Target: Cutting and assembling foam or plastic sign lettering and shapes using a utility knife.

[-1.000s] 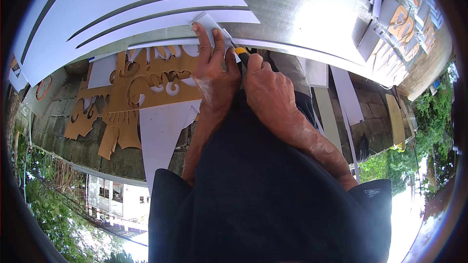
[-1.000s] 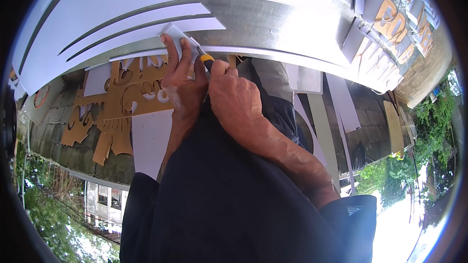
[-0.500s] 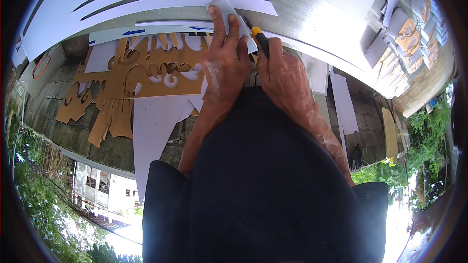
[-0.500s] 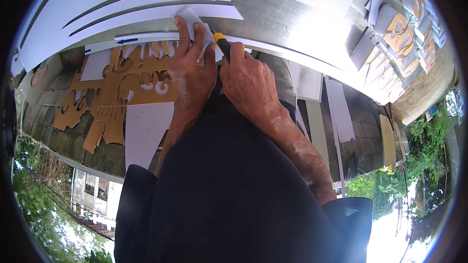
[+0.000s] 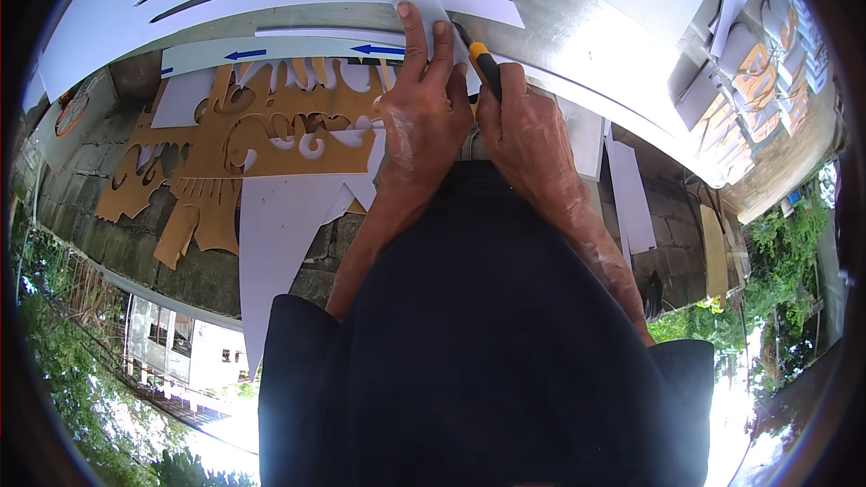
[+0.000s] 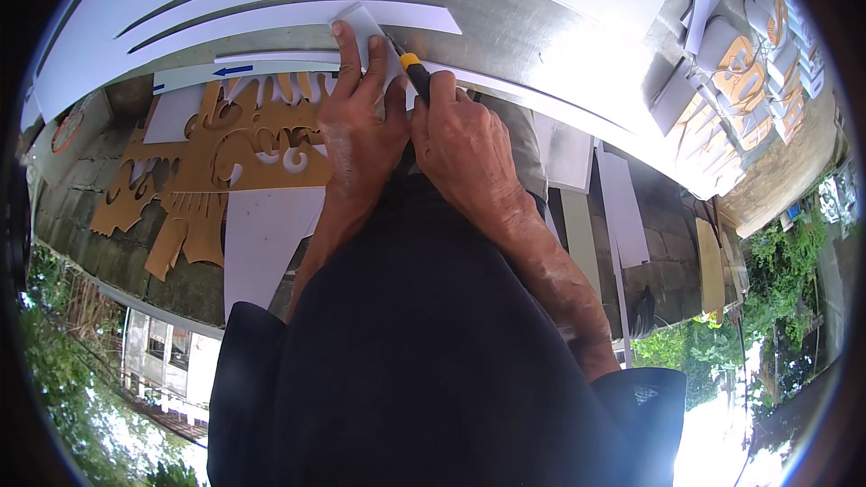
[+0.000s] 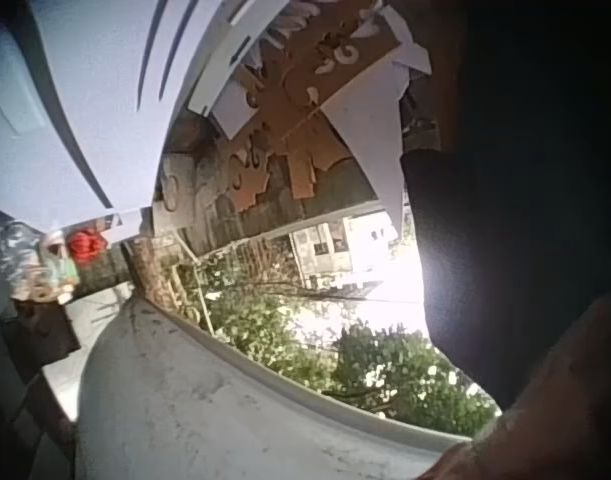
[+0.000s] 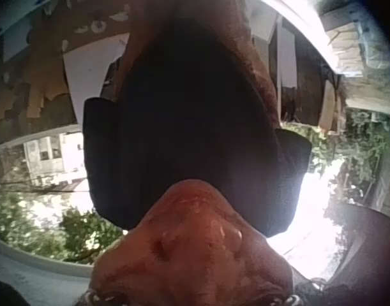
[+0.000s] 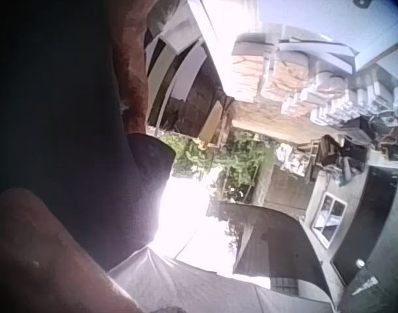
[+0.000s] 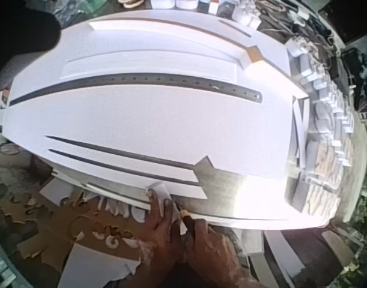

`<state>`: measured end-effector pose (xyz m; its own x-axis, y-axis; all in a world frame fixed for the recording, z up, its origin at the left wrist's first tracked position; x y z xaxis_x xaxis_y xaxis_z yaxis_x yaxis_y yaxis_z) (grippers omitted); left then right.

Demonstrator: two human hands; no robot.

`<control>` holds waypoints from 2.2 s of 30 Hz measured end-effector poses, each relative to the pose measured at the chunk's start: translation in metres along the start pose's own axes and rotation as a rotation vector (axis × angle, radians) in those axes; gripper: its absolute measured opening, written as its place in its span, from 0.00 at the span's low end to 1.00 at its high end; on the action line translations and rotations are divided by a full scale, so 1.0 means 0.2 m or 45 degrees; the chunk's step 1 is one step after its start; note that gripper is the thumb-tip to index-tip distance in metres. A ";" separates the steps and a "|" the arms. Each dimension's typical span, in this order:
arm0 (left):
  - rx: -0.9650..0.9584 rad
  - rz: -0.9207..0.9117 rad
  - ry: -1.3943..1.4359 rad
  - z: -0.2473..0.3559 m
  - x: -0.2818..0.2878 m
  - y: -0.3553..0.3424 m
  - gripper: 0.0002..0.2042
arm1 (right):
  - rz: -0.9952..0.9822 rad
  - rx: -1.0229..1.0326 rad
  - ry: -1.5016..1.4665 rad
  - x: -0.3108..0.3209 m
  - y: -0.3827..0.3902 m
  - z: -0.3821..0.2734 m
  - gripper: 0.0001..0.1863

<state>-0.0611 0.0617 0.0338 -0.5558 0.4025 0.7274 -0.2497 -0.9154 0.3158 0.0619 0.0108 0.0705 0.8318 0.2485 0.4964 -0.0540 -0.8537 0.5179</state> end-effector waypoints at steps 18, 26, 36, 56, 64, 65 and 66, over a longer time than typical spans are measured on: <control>0.021 -0.003 -0.006 0.02 0.02 -0.01 0.22 | -0.144 -0.101 0.308 -0.01 0.04 -0.09 0.09; 0.021 0.036 0.003 0.01 0.00 0.00 0.22 | -0.176 -0.126 0.153 0.05 0.04 -0.04 0.09; 0.042 0.202 0.291 -0.02 -0.04 0.02 0.25 | -0.281 0.359 0.262 0.29 0.00 0.16 0.11; 0.392 0.095 0.803 -0.02 -0.05 0.08 0.33 | -0.321 0.848 0.790 0.25 -0.13 0.30 0.15; 0.328 0.116 1.165 -0.05 -0.10 0.07 0.33 | -0.375 0.862 0.802 0.25 -0.14 0.29 0.15; 0.330 0.122 1.168 -0.05 -0.09 0.07 0.33 | -0.377 0.858 0.785 0.25 -0.14 0.29 0.15; 0.343 0.106 1.153 -0.05 -0.08 0.07 0.33 | -0.381 0.862 0.787 0.25 -0.14 0.29 0.15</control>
<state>-0.0626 0.0426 0.0205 -0.9956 0.0842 0.0406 -0.0531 -0.8665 0.4963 0.1366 0.0209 0.0406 0.3107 0.5306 0.7886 0.6043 -0.7507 0.2669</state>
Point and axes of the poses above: each hand's wrist, its own y-axis away from the middle knuckle, its own x-axis out of the back of the hand, z = x × y, the point moved 2 cm from there along -y, towards the middle knuckle, and after that the axes turned 13 degrees about x, right-handed, at the moved point
